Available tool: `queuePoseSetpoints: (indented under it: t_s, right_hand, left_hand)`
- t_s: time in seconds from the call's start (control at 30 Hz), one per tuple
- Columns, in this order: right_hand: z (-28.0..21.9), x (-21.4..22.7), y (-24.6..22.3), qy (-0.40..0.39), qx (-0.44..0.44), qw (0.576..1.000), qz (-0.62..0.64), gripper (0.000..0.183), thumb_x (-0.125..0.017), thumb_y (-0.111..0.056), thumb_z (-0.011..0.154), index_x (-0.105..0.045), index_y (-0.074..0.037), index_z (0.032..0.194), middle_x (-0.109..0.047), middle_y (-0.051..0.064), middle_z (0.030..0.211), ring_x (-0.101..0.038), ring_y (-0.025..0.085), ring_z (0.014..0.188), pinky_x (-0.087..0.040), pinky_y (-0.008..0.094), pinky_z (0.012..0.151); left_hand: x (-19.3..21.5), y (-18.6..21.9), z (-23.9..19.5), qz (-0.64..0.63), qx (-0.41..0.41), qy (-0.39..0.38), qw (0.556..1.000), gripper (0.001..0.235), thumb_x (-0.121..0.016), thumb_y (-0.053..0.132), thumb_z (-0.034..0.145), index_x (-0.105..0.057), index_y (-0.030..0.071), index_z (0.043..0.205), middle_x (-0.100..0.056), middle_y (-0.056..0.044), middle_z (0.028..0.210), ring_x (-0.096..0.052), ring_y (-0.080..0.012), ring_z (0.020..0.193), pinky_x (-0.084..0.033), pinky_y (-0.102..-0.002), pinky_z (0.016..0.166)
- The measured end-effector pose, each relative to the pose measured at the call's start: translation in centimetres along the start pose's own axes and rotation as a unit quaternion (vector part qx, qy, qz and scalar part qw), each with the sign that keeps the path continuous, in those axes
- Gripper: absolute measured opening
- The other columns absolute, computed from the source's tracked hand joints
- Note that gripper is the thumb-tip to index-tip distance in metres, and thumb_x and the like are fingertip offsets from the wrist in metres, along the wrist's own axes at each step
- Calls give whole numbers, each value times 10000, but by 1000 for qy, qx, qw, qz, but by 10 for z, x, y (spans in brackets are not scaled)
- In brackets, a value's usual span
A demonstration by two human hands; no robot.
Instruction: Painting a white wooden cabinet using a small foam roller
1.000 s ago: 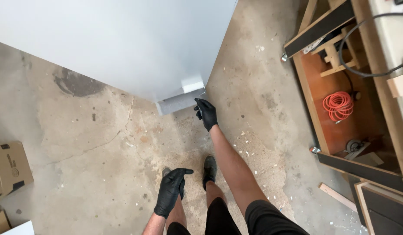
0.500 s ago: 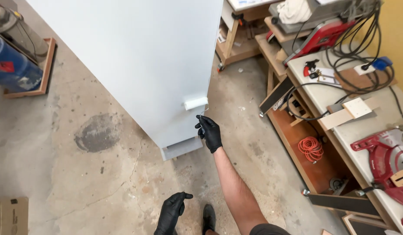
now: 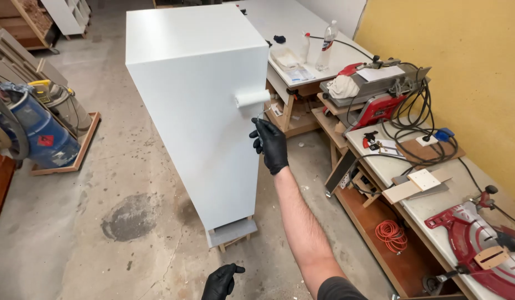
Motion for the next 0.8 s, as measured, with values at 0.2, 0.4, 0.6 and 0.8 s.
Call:
queuePoseSetpoints:
  t_s: [0.2,0.4,0.6,0.8]
  right_hand:
    - [28,-25,-68,-18,35,999,2,307,-717,-304,933,-774,-109,1163,-693,102,775,-502,116,472,-312,233,412]
    - [44,-31,-107,-50,104,993,22,334,-688,-319,963,-766,-96,1200,-680,101,757,-500,115,464,-303,221,401]
    - [52,-24,-92,-51,83,995,35,335,-672,-326,970,-766,-92,1190,-678,104,751,-484,118,460,-293,226,414]
    - [50,5,-12,-68,56,995,48,343,-656,-295,996,-747,-54,1221,-677,115,741,-460,105,433,-263,229,407]
  left_hand:
    - [-1,8,9,-11,-52,-20,998,464,-576,277,1047,-880,-72,1066,-292,-71,495,-260,-172,442,-243,-323,522]
    - [-9,29,-10,-14,-103,-14,994,425,-600,238,1029,-873,-88,1039,-356,-66,487,-332,-172,433,-284,-318,496]
    - [-22,50,-42,-6,-95,-9,995,423,-602,246,1031,-868,-83,1031,-335,-59,544,-301,-168,498,-300,-328,566]
    - [-23,53,-61,36,-125,5,991,410,-606,262,1013,-881,-37,962,-345,-28,516,-316,-141,501,-438,-283,724]
Point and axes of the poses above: each hand's wrist, its own z-axis towards the middle knuckle, its own x-axis out of the back of the hand, y = z × x, the point moved 8 cm from there along z, towards the middle knuckle
